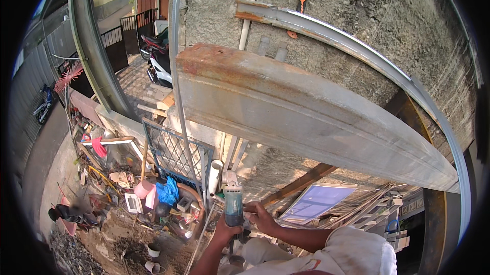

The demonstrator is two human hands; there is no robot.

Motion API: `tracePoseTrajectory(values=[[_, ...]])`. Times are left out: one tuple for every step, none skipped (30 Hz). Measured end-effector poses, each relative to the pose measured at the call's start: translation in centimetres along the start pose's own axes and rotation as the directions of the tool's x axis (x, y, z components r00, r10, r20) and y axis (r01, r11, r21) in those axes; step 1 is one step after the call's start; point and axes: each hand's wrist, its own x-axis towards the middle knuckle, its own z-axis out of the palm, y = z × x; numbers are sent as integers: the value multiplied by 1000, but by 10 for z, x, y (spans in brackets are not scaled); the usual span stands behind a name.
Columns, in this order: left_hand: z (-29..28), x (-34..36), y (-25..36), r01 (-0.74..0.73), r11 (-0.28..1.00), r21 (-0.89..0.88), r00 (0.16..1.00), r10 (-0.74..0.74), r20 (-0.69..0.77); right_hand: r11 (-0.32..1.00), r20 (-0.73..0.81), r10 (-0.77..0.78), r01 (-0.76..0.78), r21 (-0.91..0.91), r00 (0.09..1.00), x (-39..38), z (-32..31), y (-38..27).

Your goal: The person uses tin snips to cut a curved metal frame attached to a concrete wall. They then switch to an angle grinder to cut a straight metal bar before returning to the snips to continue cutting the curved frame.

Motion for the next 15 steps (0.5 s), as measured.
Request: tracePoseTrajectory(values=[[7, 6, 19, -12, 997, 78, 1000, 10, 27, 996, 24, -81, 80, 41, 996, 2, -3, 2], [14, 16, 34, -34, 997, 75, 998, 30, 57, 993, 28, -105, 103, 61, 994, 0, -8, 4], [18, 26, 47, -57, 996, 72, 996, 52, 79, 989, 41, -129, 125, 84, 991, 2, -10, -7], [23, 37, 59, -80, 994, 68, 992, 73, 102, 983, 51, -153, 147, 107, 987, 4, -13, -20], [29, 49, 68, -96, 994, 47, 989, 89, 120, 981, 38, -156, 150, 121, 987, 1, -16, -38], [38, 61, 82, -119, 993, 22, 984, 115, 137, 979, 16, -164, 161, 126, 986, 3, -21, -43], [46, 72, 101, -143, 988, 56, 981, 133, 144, 976, -8, -172, 172, 131, 985, 6, -27, -43], [53, 82, 123, -166, 982, 96, 978, 151, 146, 973, -27, -181, 183, 143, 983, 8, -32, -46], [53, 98, 135, -214, 948, 236, 974, 189, 127, 978, -16, -167, 167, 123, 986, 4, -39, -63], [47, 116, 139, -252, 891, 379, 968, 225, 114, 984, -18, -164, 165, 68, 986, -1, -45, -63], [46, 131, 151, -259, 871, 417, 966, 236, 107, 988, -24, -155, 155, 3, 988, 1, -53, -57], [55, 140, 176, -269, 876, 400, 963, 235, 132, 986, -36, -161, 158, -59, 986, 7, -66, -50], [66, 149, 199, -275, 883, 379, 960, 230, 162, 981, -58, -156, 148, -127, 986, 8, -78, -45], [81, 156, 225, -277, 896, 347, 956, 220, 195, 971, -81, -151, 133, -200, 985, 10, -90, -41], [96, 162, 250, -275, 911, 309, 950, 209, 231, 953, -107, -144, 109, -284, 984, 13, -101, -38]])
